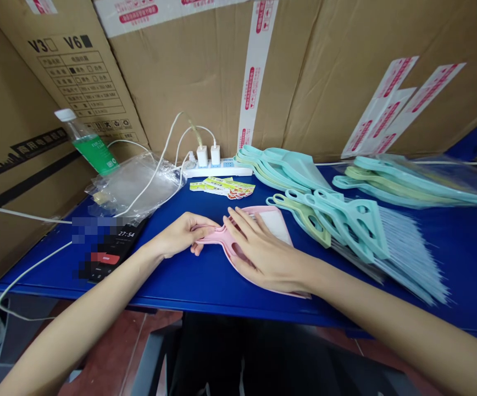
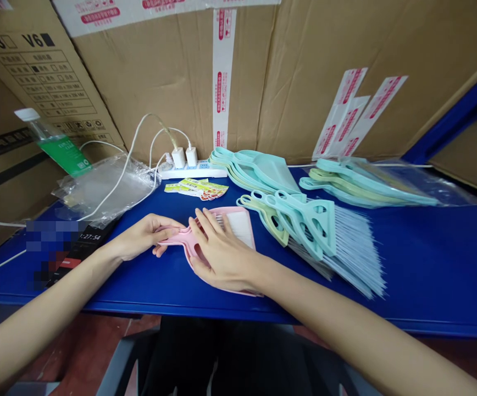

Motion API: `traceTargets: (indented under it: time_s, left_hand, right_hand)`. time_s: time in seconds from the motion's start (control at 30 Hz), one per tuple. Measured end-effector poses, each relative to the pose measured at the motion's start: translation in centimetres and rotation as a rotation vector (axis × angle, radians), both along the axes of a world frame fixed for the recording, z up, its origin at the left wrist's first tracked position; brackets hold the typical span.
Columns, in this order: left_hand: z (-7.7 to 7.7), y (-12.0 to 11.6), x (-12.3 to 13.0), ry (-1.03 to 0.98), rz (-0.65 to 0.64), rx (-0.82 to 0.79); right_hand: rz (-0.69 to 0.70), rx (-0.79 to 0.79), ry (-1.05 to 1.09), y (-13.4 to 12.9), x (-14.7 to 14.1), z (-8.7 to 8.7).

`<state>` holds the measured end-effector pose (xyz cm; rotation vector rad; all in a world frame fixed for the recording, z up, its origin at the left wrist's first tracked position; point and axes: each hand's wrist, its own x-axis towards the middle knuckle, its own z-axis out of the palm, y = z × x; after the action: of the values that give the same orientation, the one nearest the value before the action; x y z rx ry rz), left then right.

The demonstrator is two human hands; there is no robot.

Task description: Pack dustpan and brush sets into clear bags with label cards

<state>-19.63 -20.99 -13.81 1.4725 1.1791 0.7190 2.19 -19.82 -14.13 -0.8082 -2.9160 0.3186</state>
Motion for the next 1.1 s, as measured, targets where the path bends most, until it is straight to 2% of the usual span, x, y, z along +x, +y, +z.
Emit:
traceTargets:
  time_s: [0.23,0.43,0.6,0.73,0.8,0.97,1.1]
  left_hand:
    - [0.1,0.0,0.1,0.037,-0.030,0.067]
    - [1.0,-0.3,-0.2,0.238,-0.068,0.160]
    - [1.6,-0.4,-1.1,0.458,-0.077,0.306]
    - [1.9,-0.8,-1.3,0.600,-0.073,0.379]
    - [2.0,-1.0,-1.0,0.677,-0.047,0.384]
    - [2.1,-1.1,0.2,1.063,0.076,0.281]
    - [2.2,-1.2,0.7,1.144,0.094,0.251]
  right_hand:
    - [-0.035,-0.053,0.048,0.6,0.4,-0.3]
    - [-0.097,-0.087,0.047,2.2,1.4,-0.6]
    - [-0.090,0.062,0.034,3.4,1.6,-0.2]
    - [-0.181,0.170,0.001,4.3,1.8,0.5]
    - [-0.209,0.183,-0.011,4.8,1.9,1.1]
    - [-0.266,0.224,-0.065,6.5,1.1,2.8]
    - [-0.320,0.231,-0.193,8.8,-0.7,3.6]
